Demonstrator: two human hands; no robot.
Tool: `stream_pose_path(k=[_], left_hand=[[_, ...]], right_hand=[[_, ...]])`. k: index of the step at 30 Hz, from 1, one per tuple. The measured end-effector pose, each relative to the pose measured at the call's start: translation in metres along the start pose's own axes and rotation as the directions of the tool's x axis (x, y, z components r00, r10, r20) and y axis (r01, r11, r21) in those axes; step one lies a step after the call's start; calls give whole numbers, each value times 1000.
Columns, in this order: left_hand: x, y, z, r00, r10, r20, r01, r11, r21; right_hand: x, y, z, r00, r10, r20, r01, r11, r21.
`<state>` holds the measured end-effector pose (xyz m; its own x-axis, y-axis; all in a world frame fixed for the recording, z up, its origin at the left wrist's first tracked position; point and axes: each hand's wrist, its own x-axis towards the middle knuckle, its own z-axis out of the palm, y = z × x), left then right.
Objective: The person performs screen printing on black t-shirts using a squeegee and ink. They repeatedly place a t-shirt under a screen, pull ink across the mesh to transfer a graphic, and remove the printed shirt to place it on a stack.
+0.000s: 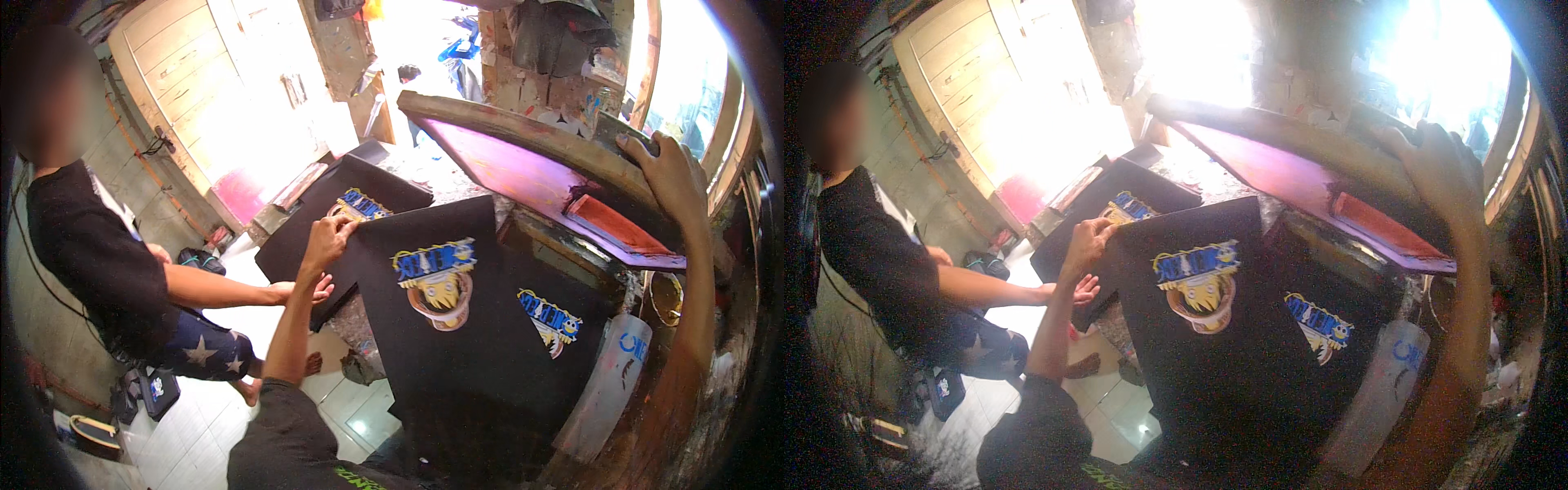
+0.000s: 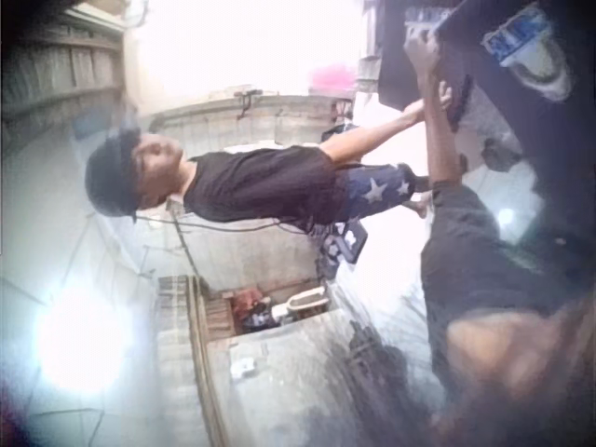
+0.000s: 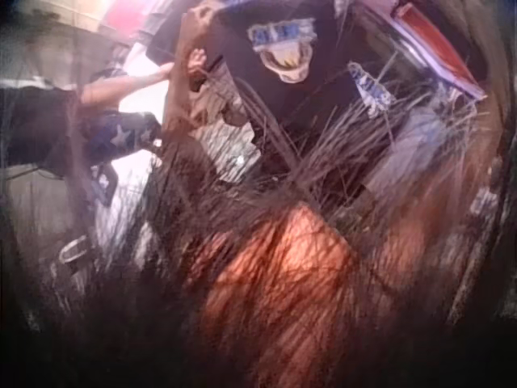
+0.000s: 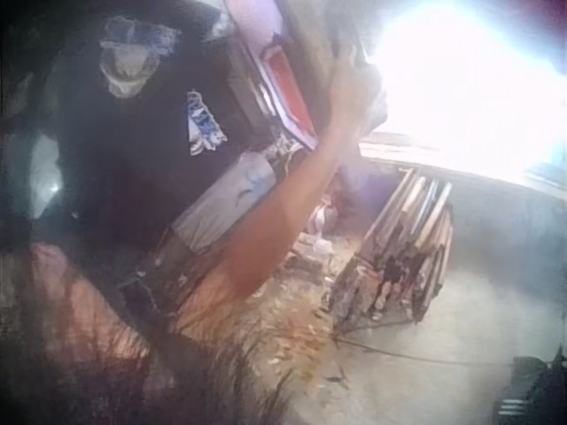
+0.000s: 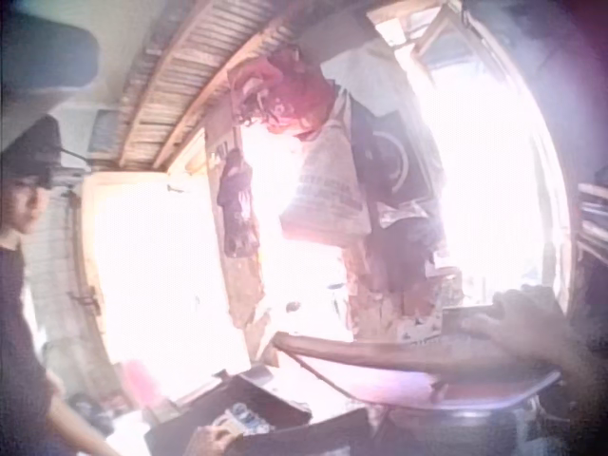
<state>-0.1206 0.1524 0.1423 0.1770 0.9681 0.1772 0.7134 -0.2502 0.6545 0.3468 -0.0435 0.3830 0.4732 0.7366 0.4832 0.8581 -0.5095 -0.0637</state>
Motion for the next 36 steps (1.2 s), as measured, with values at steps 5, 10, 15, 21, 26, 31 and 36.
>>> stream_pose_path(k=[5, 10, 15, 21, 26, 31, 36], left_hand=[[0, -75, 25, 657, 752, -54, -320, 343, 883], [11, -75, -11, 924, 308, -228, -100, 768, 633], [22, -113, 59, 973, 226, 36, -188, 697, 692], [5, -85, 31, 963, 162, -215, -95, 952, 292], [36, -147, -129, 923, 231, -307, 127, 568, 813], [65, -56, -20, 902, 345, -260, -79, 724, 685], [-105, 45, 229, 886, 295, 358, -427, 820, 380]], right_hand=[[23, 9, 36, 993, -89, -84, 95, 993, 71], [18, -1, 28, 995, -88, 50, 84, 993, 81], [23, 12, 33, 993, -119, -18, 120, 989, 91], [13, 6, 29, 995, -85, -43, 87, 995, 55], [34, 12, 37, 994, -107, -26, 110, 988, 113], [61, 41, 49, 978, -206, -19, 206, 978, 8], [50, 24, 57, 947, -322, -16, 322, 946, 42]])
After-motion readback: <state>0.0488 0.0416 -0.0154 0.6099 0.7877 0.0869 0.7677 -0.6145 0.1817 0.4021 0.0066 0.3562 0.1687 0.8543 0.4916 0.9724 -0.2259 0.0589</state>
